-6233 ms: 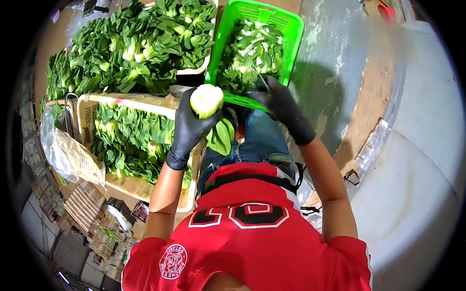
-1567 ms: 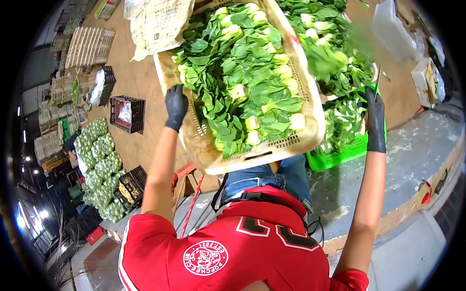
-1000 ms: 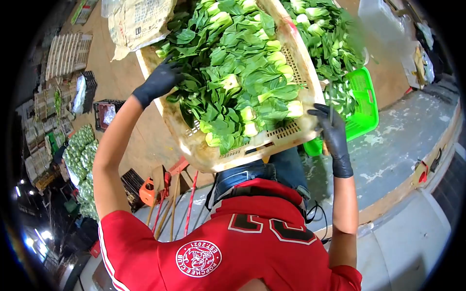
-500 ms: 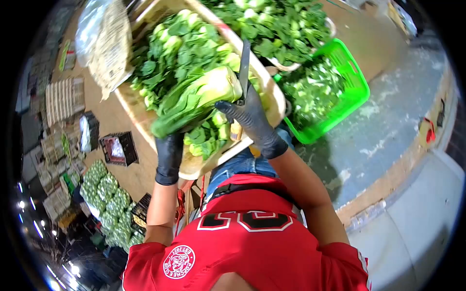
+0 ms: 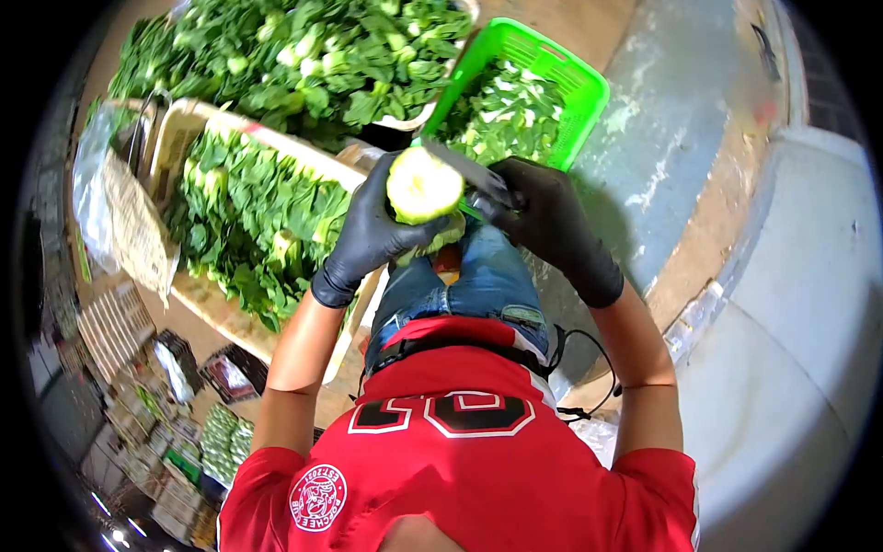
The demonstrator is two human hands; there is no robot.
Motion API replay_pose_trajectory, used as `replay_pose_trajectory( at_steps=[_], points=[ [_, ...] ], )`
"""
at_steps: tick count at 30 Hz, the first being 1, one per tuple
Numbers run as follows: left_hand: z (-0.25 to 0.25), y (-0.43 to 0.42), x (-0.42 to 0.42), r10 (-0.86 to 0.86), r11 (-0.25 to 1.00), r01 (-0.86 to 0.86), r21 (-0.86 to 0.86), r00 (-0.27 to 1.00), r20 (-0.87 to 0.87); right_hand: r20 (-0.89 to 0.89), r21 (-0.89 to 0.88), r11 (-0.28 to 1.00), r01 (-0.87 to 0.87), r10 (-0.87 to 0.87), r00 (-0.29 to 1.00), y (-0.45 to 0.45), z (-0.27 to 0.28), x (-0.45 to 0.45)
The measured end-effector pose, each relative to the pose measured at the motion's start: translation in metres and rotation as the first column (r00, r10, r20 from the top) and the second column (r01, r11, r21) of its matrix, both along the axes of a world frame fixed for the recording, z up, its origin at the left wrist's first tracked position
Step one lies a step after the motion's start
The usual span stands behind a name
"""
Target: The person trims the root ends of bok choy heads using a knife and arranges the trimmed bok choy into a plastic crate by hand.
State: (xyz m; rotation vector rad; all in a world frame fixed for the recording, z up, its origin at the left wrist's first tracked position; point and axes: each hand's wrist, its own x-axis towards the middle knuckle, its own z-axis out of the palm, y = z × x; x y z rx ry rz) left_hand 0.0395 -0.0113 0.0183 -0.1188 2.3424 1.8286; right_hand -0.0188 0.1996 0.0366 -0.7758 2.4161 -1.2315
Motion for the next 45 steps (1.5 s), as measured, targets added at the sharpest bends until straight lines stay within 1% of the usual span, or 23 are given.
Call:
replay_pose_trajectory(
  at_steps=[2, 3, 6, 7, 12, 13, 14, 15, 18, 20, 22, 23, 26, 27, 30, 31, 34, 35, 38, 39, 40, 42, 45],
  points=[
    [-0.012, 0.022, -0.015, 0.040, 0.999, -0.040, 0.008, 0.990, -0.138, -0.256, 0.232, 0.972, 0.032, 0.029, 0.966, 0.026, 0.002, -0.002],
    [-0.007, 0.028, -0.019, -0.010, 0.994, -0.006, -0.105, 0.988, -0.155, -0.290, 0.311, 0.948, 0.062, 0.033, 0.956, 0.028, -0.002, 0.000],
    [-0.011, 0.052, -0.025, -0.032, 0.997, 0.029, -0.065, 0.998, -0.047, -0.331, 0.331, 0.941, 0.064, 0.052, 0.942, 0.038, -0.013, -0.001],
    [-0.009, 0.058, -0.027, -0.043, 0.996, 0.039, -0.081, 0.998, -0.050, -0.381, 0.235, 0.970, 0.068, 0.028, 0.924, 0.040, -0.012, -0.001],
    [-0.009, 0.074, -0.031, -0.124, 0.985, 0.111, -0.132, 0.988, -0.092, -0.349, 0.234, 0.971, 0.058, 0.028, 0.937, 0.076, -0.058, -0.010],
    [-0.013, 0.077, -0.030, -0.135, 0.982, 0.121, -0.146, 0.987, -0.091, -0.447, 0.461, 0.887, 0.040, 0.193, 0.873, 0.104, -0.106, -0.018],
    [-0.009, 0.080, -0.030, -0.154, 0.978, 0.131, -0.162, 0.978, -0.143, 0.138, 0.601, 0.797, 0.059, -0.176, 0.975, 0.136, -0.149, -0.025],
    [-0.011, 0.081, -0.031, -0.151, 0.980, 0.126, -0.157, 0.975, -0.164, 0.324, 0.597, 0.795, 0.108, -0.362, 0.874, 0.144, -0.134, -0.024],
    [-0.028, 0.083, -0.037, -0.168, 0.966, 0.141, -0.217, 0.980, -0.111, 0.177, 0.302, 0.865, 0.401, -0.465, 0.868, 0.130, -0.089, -0.009],
    [-0.039, 0.090, -0.041, -0.171, 0.949, 0.120, -0.292, 0.973, -0.154, 0.358, -0.186, 0.888, 0.421, -0.338, 0.870, 0.095, -0.072, 0.002],
    [-0.037, 0.096, -0.039, -0.211, 0.874, 0.104, -0.474, 0.961, -0.180, -0.007, -0.160, 0.947, 0.279, -0.284, 0.959, 0.056, -0.045, 0.004],
    [-0.035, 0.096, -0.041, -0.219, 0.904, 0.132, -0.407, 0.959, -0.177, 0.005, -0.001, 0.943, 0.334, -0.334, 0.943, 0.052, -0.050, 0.004],
    [-0.042, 0.077, -0.050, -0.250, 0.958, 0.221, -0.181, 0.955, -0.158, 0.098, -0.055, 0.935, 0.351, -0.345, 0.933, 0.056, -0.057, -0.006],
    [-0.039, 0.066, -0.054, -0.287, 0.957, 0.289, 0.033, 0.957, -0.035, 0.168, -0.086, 0.954, 0.287, -0.270, 0.948, 0.061, -0.056, -0.008],
    [-0.041, 0.042, -0.078, -0.488, 0.863, 0.455, 0.217, 0.863, 0.129, 0.231, -0.131, 0.987, 0.097, -0.064, 0.971, 0.077, -0.058, -0.011],
    [-0.054, 0.042, -0.091, -0.525, 0.836, 0.530, 0.138, 0.848, -0.079, 0.267, -0.120, 0.991, 0.063, -0.029, 0.963, 0.079, -0.056, -0.013],
    [-0.071, 0.045, -0.107, -0.434, 0.865, 0.435, -0.250, 0.899, 0.062, 0.429, -0.073, 0.995, 0.066, -0.028, 0.903, 0.083, -0.048, -0.016],
    [-0.076, 0.046, -0.105, -0.466, 0.765, 0.354, -0.539, 0.881, -0.082, 0.516, -0.031, 0.992, 0.120, -0.087, 0.852, 0.081, -0.038, -0.015],
    [-0.065, 0.058, -0.073, -0.330, 0.937, 0.333, -0.102, 0.943, 0.046, 0.608, 0.044, 0.970, 0.240, -0.217, 0.764, 0.075, -0.030, -0.016],
    [-0.048, 0.063, -0.067, -0.445, 0.895, 0.424, 0.140, 0.831, 0.334, 0.618, 0.063, 0.965, 0.255, -0.239, 0.749, 0.071, -0.033, -0.017],
    [-0.042, 0.068, -0.052, -0.401, 0.915, 0.369, 0.163, 0.878, 0.261, 0.629, 0.080, 0.961, 0.265, -0.255, 0.734, 0.066, -0.036, -0.018],
    [-0.057, 0.059, -0.043, -0.444, 0.853, 0.303, 0.424, 0.849, 0.286, 0.624, 0.056, 0.985, 0.165, -0.164, 0.764, 0.060, -0.039, -0.023],
    [-0.066, 0.033, -0.031, -0.492, 0.802, 0.311, 0.511, 0.828, 0.269, 0.588, -0.013, 1.000, -0.005, 0.012, 0.809, 0.050, -0.049, -0.031]
  ],
)
